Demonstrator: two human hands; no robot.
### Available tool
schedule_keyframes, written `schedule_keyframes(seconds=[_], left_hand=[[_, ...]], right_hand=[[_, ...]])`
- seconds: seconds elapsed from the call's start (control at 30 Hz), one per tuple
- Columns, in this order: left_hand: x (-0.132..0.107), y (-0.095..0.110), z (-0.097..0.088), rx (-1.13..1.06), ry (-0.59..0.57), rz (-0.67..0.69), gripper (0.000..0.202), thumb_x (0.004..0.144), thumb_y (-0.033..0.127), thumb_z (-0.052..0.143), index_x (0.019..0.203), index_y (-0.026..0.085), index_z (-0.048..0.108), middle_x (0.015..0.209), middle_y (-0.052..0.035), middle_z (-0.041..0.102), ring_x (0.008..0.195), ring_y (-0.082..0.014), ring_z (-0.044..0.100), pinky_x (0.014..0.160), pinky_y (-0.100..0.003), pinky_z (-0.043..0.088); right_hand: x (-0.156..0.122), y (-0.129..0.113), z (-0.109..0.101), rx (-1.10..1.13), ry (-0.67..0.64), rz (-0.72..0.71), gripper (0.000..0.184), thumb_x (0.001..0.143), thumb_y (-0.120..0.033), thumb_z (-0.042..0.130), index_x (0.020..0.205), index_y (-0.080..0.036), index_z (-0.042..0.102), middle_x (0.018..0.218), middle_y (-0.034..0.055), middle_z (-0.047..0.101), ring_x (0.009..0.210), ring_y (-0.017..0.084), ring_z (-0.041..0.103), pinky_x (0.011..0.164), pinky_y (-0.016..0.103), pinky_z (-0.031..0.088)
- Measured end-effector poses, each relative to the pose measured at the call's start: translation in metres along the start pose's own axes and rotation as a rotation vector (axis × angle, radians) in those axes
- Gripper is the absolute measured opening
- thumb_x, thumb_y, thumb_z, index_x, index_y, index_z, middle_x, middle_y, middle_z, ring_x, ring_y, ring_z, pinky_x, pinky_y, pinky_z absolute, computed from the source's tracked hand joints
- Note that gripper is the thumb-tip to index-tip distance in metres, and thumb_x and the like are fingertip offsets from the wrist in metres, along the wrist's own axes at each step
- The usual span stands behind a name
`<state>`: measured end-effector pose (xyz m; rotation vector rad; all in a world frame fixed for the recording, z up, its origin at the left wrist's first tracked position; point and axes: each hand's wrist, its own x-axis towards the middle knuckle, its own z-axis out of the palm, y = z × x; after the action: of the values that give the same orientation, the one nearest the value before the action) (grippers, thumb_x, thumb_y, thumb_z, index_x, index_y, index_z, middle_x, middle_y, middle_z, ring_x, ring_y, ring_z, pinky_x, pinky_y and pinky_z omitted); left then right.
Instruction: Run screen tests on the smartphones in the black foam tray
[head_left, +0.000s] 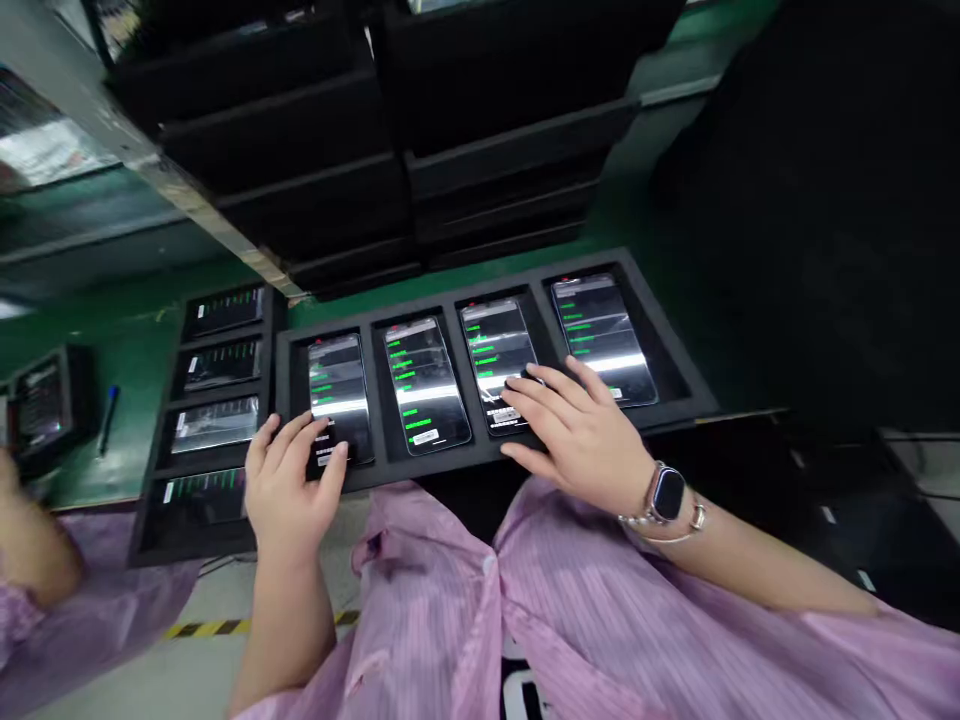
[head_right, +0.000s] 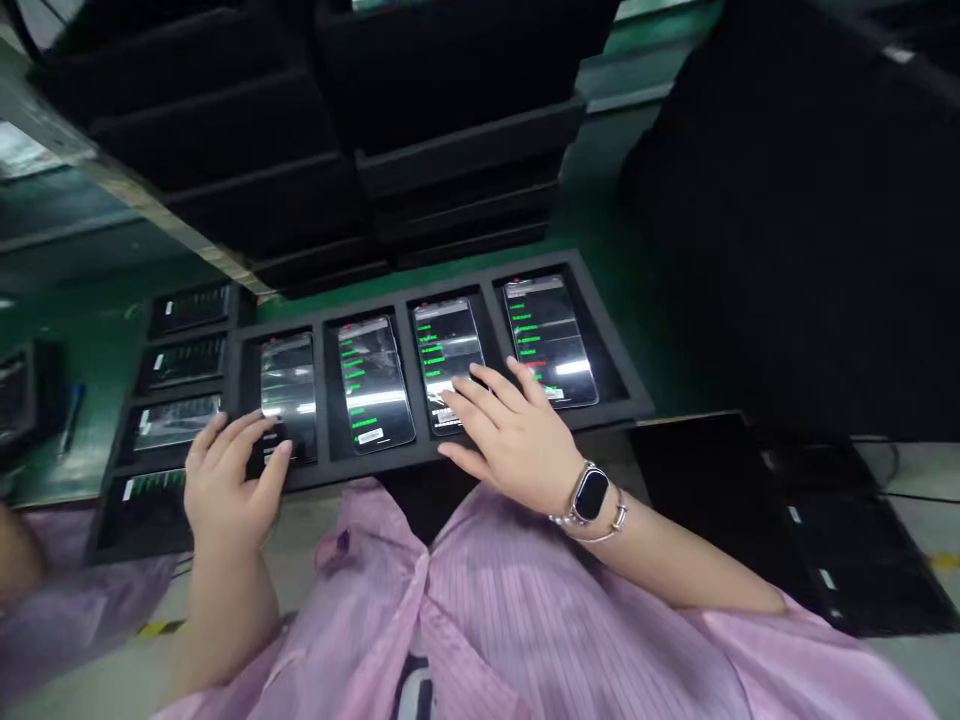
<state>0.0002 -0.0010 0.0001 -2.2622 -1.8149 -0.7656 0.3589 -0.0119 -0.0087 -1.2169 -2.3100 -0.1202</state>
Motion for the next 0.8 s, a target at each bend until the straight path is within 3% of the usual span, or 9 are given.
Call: schedule_keyframes(seconds=[0.2,0.3,0.4,0.47,0.57,0.67,0.8], left_hand=[[0.002,0.004,-0.012,-0.006,-0.064,-0.060,0.067,0.097,0.047,0.066,0.154,0.016,0.049,0.143,-0.0209,0.064,0.144,-0.0423,0.051,0.119,-0.061,0.041],[0.015,0.005,-0.022,-0.036,-0.067,0.026,0.072,0.096,0.047,0.069,0.159,0.020,0.043,0.155,-0.0210,0.053,0.152,-0.0427,0.041,0.125,-0.063,0.032],[0.034,0.000,-0.023,-0.116,-0.043,0.048,0.078,0.098,0.046,0.067,0.164,0.026,0.032,0.154,-0.0175,0.055,0.148,-0.0389,0.046,0.125,-0.063,0.032],[0.044,-0.006,-0.016,-0.157,-0.031,0.054,0.073,0.099,0.047,0.065,0.163,0.026,0.035,0.150,-0.0171,0.058,0.144,-0.0377,0.051,0.124,-0.063,0.034],[0.050,-0.012,-0.005,-0.186,-0.020,0.072,0.059,0.100,0.046,0.062,0.153,0.022,0.050,0.148,-0.0182,0.059,0.143,-0.0374,0.052,0.122,-0.060,0.039],[0.048,-0.011,-0.001,-0.201,0.033,0.064,0.049,0.099,0.041,0.065,0.144,0.022,0.059,0.144,-0.0165,0.062,0.141,-0.0353,0.053,0.121,-0.056,0.041],[0.048,-0.007,-0.004,-0.224,0.000,0.053,0.043,0.099,0.040,0.066,0.138,0.024,0.063,0.144,-0.0146,0.062,0.137,-0.0340,0.056,0.118,-0.053,0.044]], right_hand=[[-0.008,-0.016,-0.010,0.255,0.006,-0.127,0.033,0.104,-0.043,0.058,0.124,-0.018,0.064,0.132,0.0080,0.071,0.133,0.031,0.059,0.128,0.060,0.027],[0.003,-0.004,-0.025,0.283,0.051,-0.119,0.031,0.101,-0.035,0.063,0.127,-0.017,0.063,0.134,0.0125,0.069,0.135,0.033,0.058,0.125,0.063,0.032],[0.022,0.019,-0.044,0.188,0.183,-0.031,0.030,0.097,-0.024,0.067,0.126,-0.017,0.063,0.132,0.0152,0.069,0.133,0.035,0.060,0.122,0.066,0.036],[0.028,0.035,-0.053,0.145,0.264,0.050,0.028,0.096,-0.021,0.065,0.125,-0.019,0.063,0.124,0.0128,0.073,0.128,0.034,0.064,0.121,0.065,0.038],[0.019,0.054,-0.055,0.092,0.287,0.134,0.023,0.097,-0.018,0.062,0.120,-0.022,0.064,0.105,0.0065,0.076,0.111,0.028,0.072,0.121,0.061,0.041],[-0.005,0.066,-0.046,0.014,0.225,0.181,0.016,0.098,-0.017,0.060,0.112,-0.021,0.065,0.099,0.0045,0.077,0.099,0.024,0.076,0.119,0.056,0.045],[-0.027,0.071,-0.036,-0.012,0.116,0.258,0.012,0.101,-0.021,0.057,0.108,-0.020,0.066,0.103,0.0059,0.078,0.111,0.029,0.074,0.121,0.061,0.041]])
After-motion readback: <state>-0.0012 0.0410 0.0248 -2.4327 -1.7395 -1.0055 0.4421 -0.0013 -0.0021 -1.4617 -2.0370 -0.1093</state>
